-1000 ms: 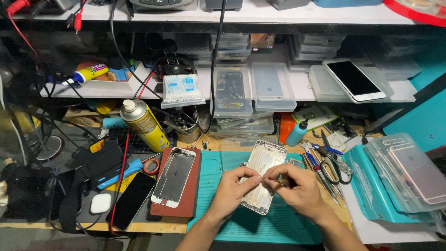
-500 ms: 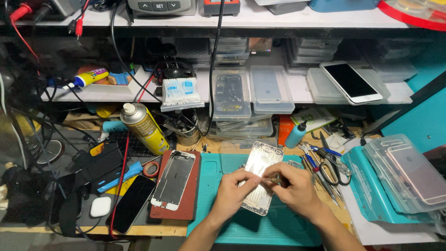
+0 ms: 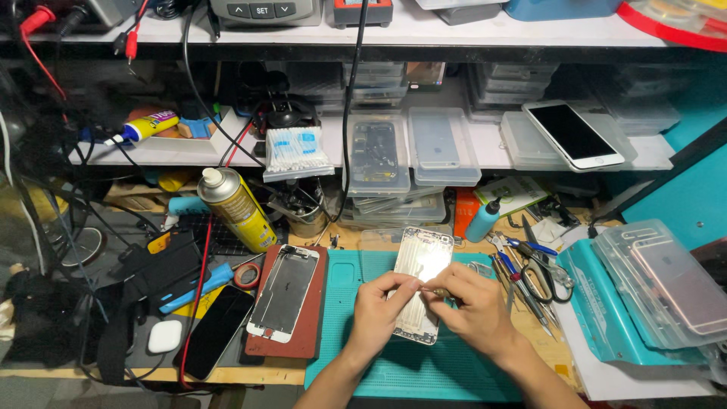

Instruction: The person disassembles a smartphone at a repair bench. They hold the phone frame, remove small screws with a screwdriver, pry internal components with a tool, and handle the separated screen and back housing while working over a repair mat.

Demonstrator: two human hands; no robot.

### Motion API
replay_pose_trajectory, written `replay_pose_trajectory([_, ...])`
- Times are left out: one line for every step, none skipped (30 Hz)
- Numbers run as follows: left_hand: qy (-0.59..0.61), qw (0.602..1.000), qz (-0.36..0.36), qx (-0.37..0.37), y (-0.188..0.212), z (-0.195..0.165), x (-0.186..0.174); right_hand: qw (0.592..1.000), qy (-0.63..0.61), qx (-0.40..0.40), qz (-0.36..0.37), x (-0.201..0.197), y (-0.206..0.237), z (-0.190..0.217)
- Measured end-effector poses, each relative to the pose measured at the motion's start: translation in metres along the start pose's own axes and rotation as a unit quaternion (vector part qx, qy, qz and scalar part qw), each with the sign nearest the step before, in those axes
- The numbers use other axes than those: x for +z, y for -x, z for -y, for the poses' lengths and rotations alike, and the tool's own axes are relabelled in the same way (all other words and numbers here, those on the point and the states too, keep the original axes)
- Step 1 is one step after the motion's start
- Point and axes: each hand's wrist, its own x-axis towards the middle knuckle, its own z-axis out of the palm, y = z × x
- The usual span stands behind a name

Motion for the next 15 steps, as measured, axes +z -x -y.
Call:
replay_pose_trajectory([-0.001, 1.0, 0.001, 0.001, 0.0, 0.0, 0.0, 1.0, 0.001, 0.013, -0.002, 0.0, 0.0, 0.0])
replay_pose_trajectory([-0.002, 1.0, 0.003, 0.003, 0.0, 0.0, 0.0, 1.0, 0.001, 0.026, -0.004, 0.0, 0.0, -0.001])
replay_pose_trajectory([-0.003, 1.0, 0.004, 0.004, 0.001, -0.001, 0.0, 0.999, 0.002, 0.04, -0.005, 0.0, 0.0, -0.001])
replay_pose_trajectory([0.006, 1.0, 0.007, -0.006, 0.002, -0.002, 0.0, 0.999, 0.002, 0.037, -0.007, 0.0, 0.0, -0.001])
replay_pose_trajectory([0.015, 1.0, 0.01, -0.016, 0.002, -0.004, 0.0, 0.999, 0.002, 0.035, -0.008, 0.0, 0.0, -0.001])
replay_pose_trajectory([0.024, 0.999, 0.014, -0.025, 0.003, -0.006, 0.001, 0.999, 0.002, 0.032, -0.009, -0.001, 0.0, -0.001])
replay_pose_trajectory([0.044, 0.998, 0.04, -0.03, 0.004, -0.009, 0.001, 0.999, 0.004, 0.034, -0.008, -0.002, -0.001, -0.002])
replay_pose_trajectory([0.063, 0.995, 0.065, -0.034, 0.005, -0.013, -0.001, 0.999, 0.006, 0.036, -0.007, -0.005, -0.002, -0.002])
replay_pose_trajectory([0.083, 0.992, 0.09, -0.039, 0.007, -0.016, -0.003, 0.999, 0.007, 0.039, -0.006, -0.007, -0.002, -0.003])
replay_pose_trajectory([0.094, 0.989, 0.112, -0.037, 0.008, -0.019, -0.005, 0.999, 0.01, 0.049, -0.004, -0.008, -0.003, -0.003])
replay_pose_trajectory([0.104, 0.985, 0.135, -0.034, 0.009, -0.022, -0.008, 0.998, 0.012, 0.058, -0.002, -0.01, -0.005, -0.003])
replay_pose_trajectory([0.115, 0.98, 0.157, -0.032, 0.009, -0.024, -0.01, 0.998, 0.015, 0.068, 0.0, -0.012, -0.006, -0.004])
replay_pose_trajectory([0.113, 0.98, 0.16, -0.044, 0.008, -0.025, -0.012, 0.999, 0.006, 0.05, 0.016, -0.014, -0.008, -0.003])
replay_pose_trajectory([0.111, 0.979, 0.162, -0.056, 0.008, -0.026, -0.014, 0.999, -0.004, 0.031, 0.031, -0.016, -0.01, -0.003])
replay_pose_trajectory([0.109, 0.978, 0.165, -0.067, 0.006, -0.026, -0.015, 0.999, -0.013, 0.011, 0.047, -0.017, -0.013, -0.003])
